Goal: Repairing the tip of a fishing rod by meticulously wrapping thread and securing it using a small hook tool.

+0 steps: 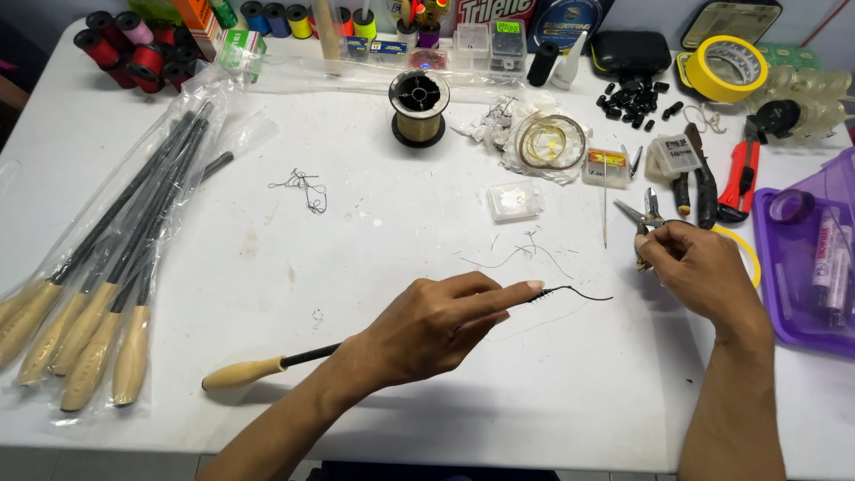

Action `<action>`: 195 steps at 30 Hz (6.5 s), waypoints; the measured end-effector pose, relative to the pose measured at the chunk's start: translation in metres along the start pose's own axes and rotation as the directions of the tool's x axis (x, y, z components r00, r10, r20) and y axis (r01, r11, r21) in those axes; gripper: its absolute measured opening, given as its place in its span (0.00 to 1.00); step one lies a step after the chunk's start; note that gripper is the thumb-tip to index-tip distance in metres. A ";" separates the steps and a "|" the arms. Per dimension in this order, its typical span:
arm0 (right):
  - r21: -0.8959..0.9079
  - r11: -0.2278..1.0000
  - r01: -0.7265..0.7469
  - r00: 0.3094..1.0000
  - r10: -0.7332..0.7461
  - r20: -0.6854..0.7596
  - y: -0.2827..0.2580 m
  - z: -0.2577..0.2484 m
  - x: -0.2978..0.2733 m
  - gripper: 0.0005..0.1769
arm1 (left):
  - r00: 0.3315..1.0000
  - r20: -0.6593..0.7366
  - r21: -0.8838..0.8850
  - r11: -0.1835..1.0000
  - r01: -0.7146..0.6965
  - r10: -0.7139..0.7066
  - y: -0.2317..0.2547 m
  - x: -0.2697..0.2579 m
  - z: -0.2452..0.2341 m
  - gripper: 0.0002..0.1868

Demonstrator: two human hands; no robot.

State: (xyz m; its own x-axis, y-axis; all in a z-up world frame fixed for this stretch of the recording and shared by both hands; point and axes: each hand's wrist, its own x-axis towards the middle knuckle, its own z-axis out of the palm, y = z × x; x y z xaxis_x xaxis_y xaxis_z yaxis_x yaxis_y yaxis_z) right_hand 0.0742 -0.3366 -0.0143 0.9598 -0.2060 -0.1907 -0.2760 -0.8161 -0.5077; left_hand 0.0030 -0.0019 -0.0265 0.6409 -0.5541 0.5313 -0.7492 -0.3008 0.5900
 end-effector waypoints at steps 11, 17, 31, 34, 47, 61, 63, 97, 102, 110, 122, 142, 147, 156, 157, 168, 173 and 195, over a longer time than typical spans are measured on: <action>0.029 0.999 0.017 1.000 -0.016 -0.023 0.003 0.002 0.001 0.14 | 0.996 -0.029 0.064 0.995 -0.078 0.080 -0.003 -0.002 0.002 0.25; 0.268 0.952 0.150 0.989 -0.144 -0.044 0.004 0.005 -0.001 0.12 | 0.996 -0.051 -0.018 0.997 0.069 -0.070 -0.004 -0.001 0.002 0.27; 0.422 0.558 0.715 0.676 -0.707 -0.210 -0.078 -0.039 -0.042 0.11 | 0.986 0.161 0.264 0.964 -0.014 -0.029 0.040 0.061 -0.074 0.07; 0.475 0.522 0.709 0.695 -0.630 -0.345 -0.099 -0.049 -0.065 0.20 | 0.984 0.179 0.268 0.963 -0.024 -0.025 0.043 0.072 -0.085 0.03; 0.533 0.480 0.696 0.704 -0.604 -0.375 -0.114 -0.022 -0.060 0.28 | 0.996 0.086 0.191 0.981 -0.045 0.029 0.013 0.093 -0.103 0.08; 0.575 0.429 0.696 0.680 -0.650 -0.338 -0.109 -0.011 -0.047 0.27 | 0.996 0.080 0.286 0.957 -0.051 0.030 -0.004 0.094 -0.098 0.06; 0.577 0.440 0.688 0.687 -0.651 -0.323 -0.108 -0.010 -0.045 0.27 | 0.997 0.070 0.317 0.948 -0.044 0.023 -0.006 0.094 -0.097 0.06; 0.516 0.419 0.747 0.630 -0.695 -0.346 -0.105 -0.004 -0.034 0.29 | 0.998 0.063 0.308 0.951 -0.027 0.007 -0.016 0.099 -0.096 0.05; 0.513 0.420 0.749 0.626 -0.701 -0.340 -0.103 -0.004 -0.033 0.30 | 0.998 0.062 0.287 0.957 -0.037 0.019 -0.016 0.099 -0.096 0.04; 0.521 0.408 0.750 0.623 -0.700 -0.350 -0.100 -0.002 -0.032 0.30 | 0.997 0.072 0.264 0.964 -0.016 -0.003 -0.016 0.099 -0.096 0.04; 0.503 0.420 0.756 0.624 -0.694 -0.359 -0.100 -0.002 -0.032 0.29 | 0.997 0.074 0.269 0.963 -0.026 0.006 -0.015 0.099 -0.096 0.03; 0.441 0.443 0.781 0.614 -0.674 -0.411 -0.108 -0.003 -0.034 0.26 | 0.997 0.075 0.222 0.974 -0.046 0.030 -0.015 0.099 -0.095 0.04; 0.516 0.448 0.730 0.668 -0.629 -0.398 -0.106 -0.006 -0.034 0.25 | 0.997 0.076 0.219 0.975 -0.026 0.010 -0.015 0.100 -0.096 0.07; 0.534 0.494 0.687 0.720 -0.564 -0.405 -0.110 -0.010 -0.037 0.27 | 0.996 0.093 0.193 0.981 -0.027 0.009 -0.013 0.100 -0.097 0.08; 0.534 0.494 0.686 0.720 -0.564 -0.405 -0.109 -0.009 -0.036 0.27 | 0.996 0.093 0.193 0.981 -0.027 0.009 -0.013 0.100 -0.097 0.08; 0.448 0.546 0.708 0.706 -0.577 -0.410 -0.100 -0.019 -0.034 0.35 | 1.000 0.031 0.204 0.979 -0.011 0.004 -0.006 0.096 -0.106 0.09; 0.267 0.644 0.717 0.686 -0.583 -0.436 -0.054 -0.026 -0.026 0.18 | 0.999 -0.021 0.212 0.977 -0.031 0.037 0.011 0.087 -0.127 0.06; -0.011 0.919 0.393 0.918 -0.391 0.067 -0.055 0.020 -0.024 0.13 | 0.965 -0.262 0.066 0.997 0.045 -0.026 0.051 0.072 -0.099 0.09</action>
State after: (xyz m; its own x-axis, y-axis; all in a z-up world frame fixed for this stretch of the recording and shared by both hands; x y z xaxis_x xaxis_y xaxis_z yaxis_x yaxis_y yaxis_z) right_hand 0.0656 -0.2766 0.0012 0.9855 0.1664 -0.0322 0.1239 -0.8372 -0.5327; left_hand 0.0275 0.0194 0.1017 0.6814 -0.3230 0.6568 -0.7293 -0.3756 0.5719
